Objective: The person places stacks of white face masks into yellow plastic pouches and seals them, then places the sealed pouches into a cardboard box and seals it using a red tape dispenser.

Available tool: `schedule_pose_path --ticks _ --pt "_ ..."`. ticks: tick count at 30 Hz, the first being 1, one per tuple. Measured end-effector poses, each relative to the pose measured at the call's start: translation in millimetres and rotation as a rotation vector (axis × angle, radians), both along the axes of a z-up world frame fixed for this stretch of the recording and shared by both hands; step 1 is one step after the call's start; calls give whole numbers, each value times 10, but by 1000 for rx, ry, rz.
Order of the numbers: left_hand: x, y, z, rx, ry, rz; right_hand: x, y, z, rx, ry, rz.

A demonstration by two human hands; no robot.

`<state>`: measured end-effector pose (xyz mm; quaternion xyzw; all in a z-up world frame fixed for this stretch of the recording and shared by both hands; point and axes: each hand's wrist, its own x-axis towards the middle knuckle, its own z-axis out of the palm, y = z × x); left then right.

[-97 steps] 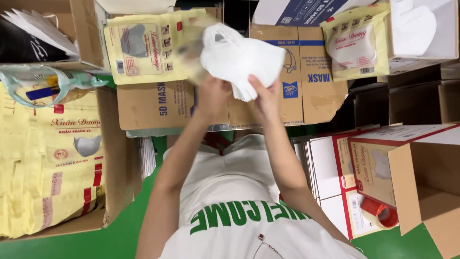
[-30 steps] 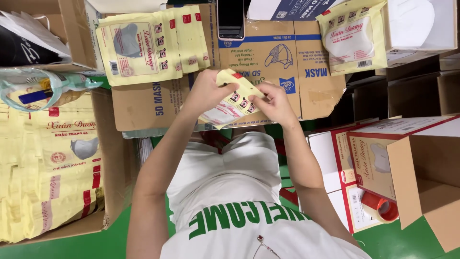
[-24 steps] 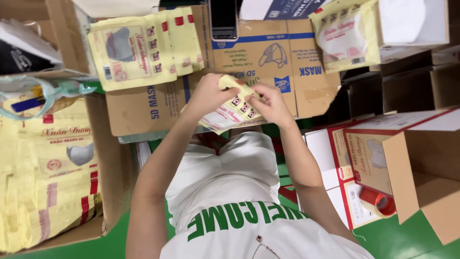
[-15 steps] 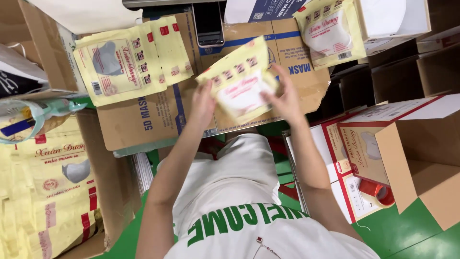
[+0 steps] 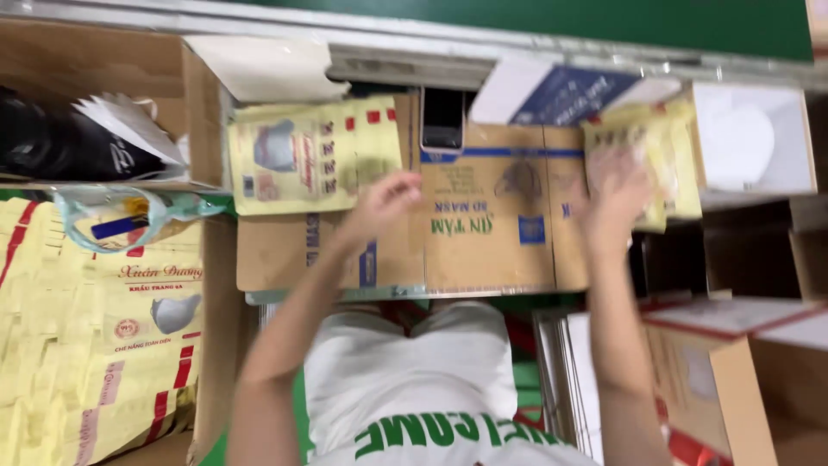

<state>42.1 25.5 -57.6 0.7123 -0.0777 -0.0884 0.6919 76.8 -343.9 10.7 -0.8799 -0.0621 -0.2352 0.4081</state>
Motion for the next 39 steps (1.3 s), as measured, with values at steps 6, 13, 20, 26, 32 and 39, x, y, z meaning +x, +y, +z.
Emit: schedule_pose_path --ticks 6,13,20,26,32,39 --pt "1506 1619 607 700 -609 688 -539 997 -1017 -278 3 423" --pt "2612 2134 733 1247 -756 796 -615 1248 -1159 -225 79 395" --pt "3291 2156 -3 1204 -580 852 -572 1131 -1180 -130 146 384" --pt "1269 376 790 200 -367 362 -267 1431 -589 -1 -85 250" --pt "11 -331 254 -397 180 341 -393 1119 -827 134 -52 129" --pt "-445 -226 354 -301 311 456 -656 757 -1342 514 45 251"
